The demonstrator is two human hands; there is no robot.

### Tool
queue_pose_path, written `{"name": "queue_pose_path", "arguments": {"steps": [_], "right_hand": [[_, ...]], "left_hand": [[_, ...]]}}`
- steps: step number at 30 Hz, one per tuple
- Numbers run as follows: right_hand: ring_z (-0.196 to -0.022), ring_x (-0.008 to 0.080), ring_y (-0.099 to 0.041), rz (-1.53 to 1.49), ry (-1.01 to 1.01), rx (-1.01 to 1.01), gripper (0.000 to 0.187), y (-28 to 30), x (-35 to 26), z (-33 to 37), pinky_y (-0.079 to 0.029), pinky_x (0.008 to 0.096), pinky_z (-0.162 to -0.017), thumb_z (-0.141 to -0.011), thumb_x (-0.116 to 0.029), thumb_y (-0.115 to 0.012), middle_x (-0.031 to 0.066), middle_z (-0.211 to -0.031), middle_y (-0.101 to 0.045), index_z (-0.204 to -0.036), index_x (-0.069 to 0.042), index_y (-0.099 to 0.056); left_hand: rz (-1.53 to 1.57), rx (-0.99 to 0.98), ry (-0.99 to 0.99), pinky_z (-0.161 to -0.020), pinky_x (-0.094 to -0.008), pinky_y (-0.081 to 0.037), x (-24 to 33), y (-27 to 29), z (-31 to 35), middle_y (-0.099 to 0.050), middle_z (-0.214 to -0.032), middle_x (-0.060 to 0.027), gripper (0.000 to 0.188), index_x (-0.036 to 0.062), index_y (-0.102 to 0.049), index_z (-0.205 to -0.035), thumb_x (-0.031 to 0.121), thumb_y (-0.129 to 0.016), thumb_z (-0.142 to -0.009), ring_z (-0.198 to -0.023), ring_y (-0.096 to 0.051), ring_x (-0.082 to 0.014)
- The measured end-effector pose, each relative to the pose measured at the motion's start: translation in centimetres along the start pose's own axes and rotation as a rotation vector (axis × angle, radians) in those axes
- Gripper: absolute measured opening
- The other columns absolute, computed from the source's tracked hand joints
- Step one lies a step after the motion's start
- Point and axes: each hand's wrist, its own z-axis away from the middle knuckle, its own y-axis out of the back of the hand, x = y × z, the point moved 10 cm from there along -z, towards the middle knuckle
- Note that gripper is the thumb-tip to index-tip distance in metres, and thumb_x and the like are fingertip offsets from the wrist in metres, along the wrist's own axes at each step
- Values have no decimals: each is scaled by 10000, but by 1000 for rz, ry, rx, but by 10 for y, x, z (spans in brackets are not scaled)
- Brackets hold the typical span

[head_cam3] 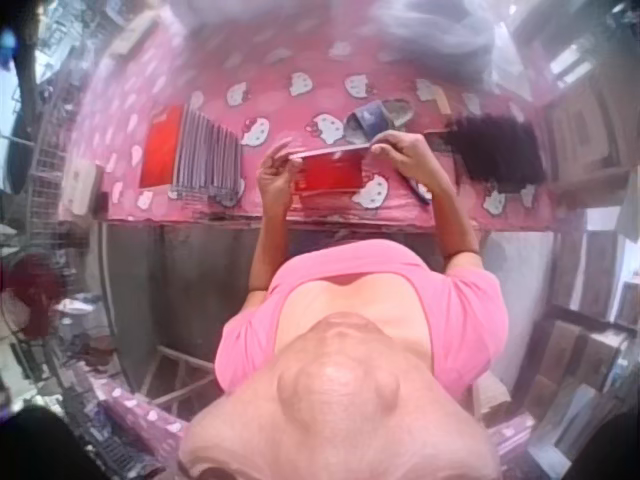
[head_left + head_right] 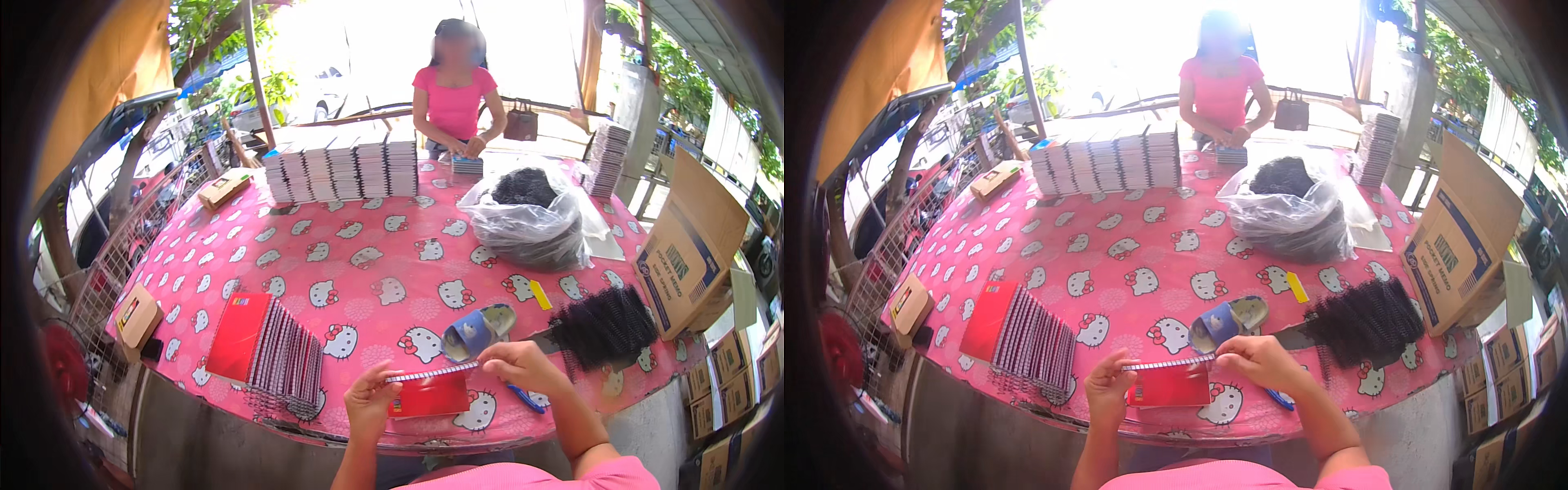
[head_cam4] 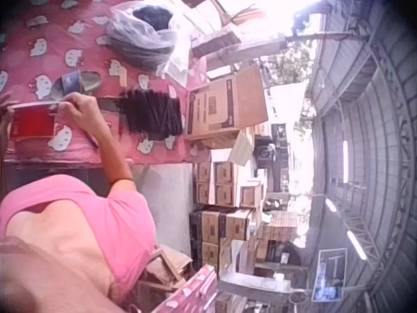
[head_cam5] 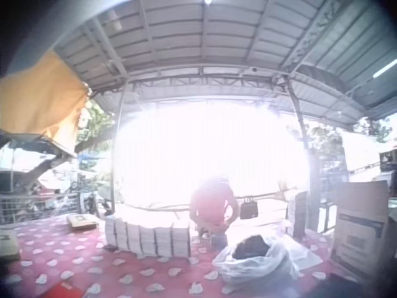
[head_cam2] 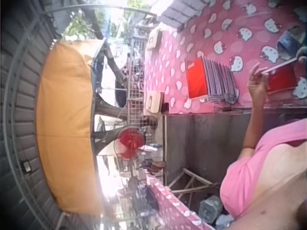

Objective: The person assembles spiral notebooks by inserting metal spring coils into the pre-punched holes of notebook covers and pages, using pliers to trim and crimp the wire ends, and applying tape to the spines.

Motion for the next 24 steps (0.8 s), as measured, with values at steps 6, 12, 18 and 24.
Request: {"name": "queue_pose_path", "arguments": {"steps": [6,12,18,24], "right_hand": [[-672,72,-556,2,222,210,200,0,-19,17,-456,234,-579,-826,-108,-723,58,-805,-623,-1000,-34,-659],[-626,96,-544,35,303,312,192,3,-24,28,-451,236,-558,-787,-68,-748,47,-806,-585,-948,-39,-648],[-736,141,-585,60,212,296,300,1,-10,34,-476,265,-621,-783,-114,-757,79,-902,-592,-1036,-37,-615],[-1172,351,-468,755,-6,308,668,19,59,69,-359,481,-975,-753,-445,-734,186,-1270,-482,-1215,-13,-515]], "left_hand": [[-10,-55,-124,-833,-298,-531,-1,11,5,-684,-996,-152,316,-27,-613,-1097,-50,-709,-797,-927,-647,-171],[-19,8,-55,-841,-319,-518,5,1,5,-690,-956,-151,230,-16,-624,-1006,-4,-726,-800,-899,-655,-195],[3,-12,-117,-846,-329,-512,-1,9,5,-683,-963,-136,225,-1,-622,-987,-20,-724,-788,-906,-650,-199],[-98,-90,-155,-808,-309,-544,9,-8,2,-667,-996,-166,244,-2,-613,-955,-92,-724,-757,-927,-647,-196]]}}
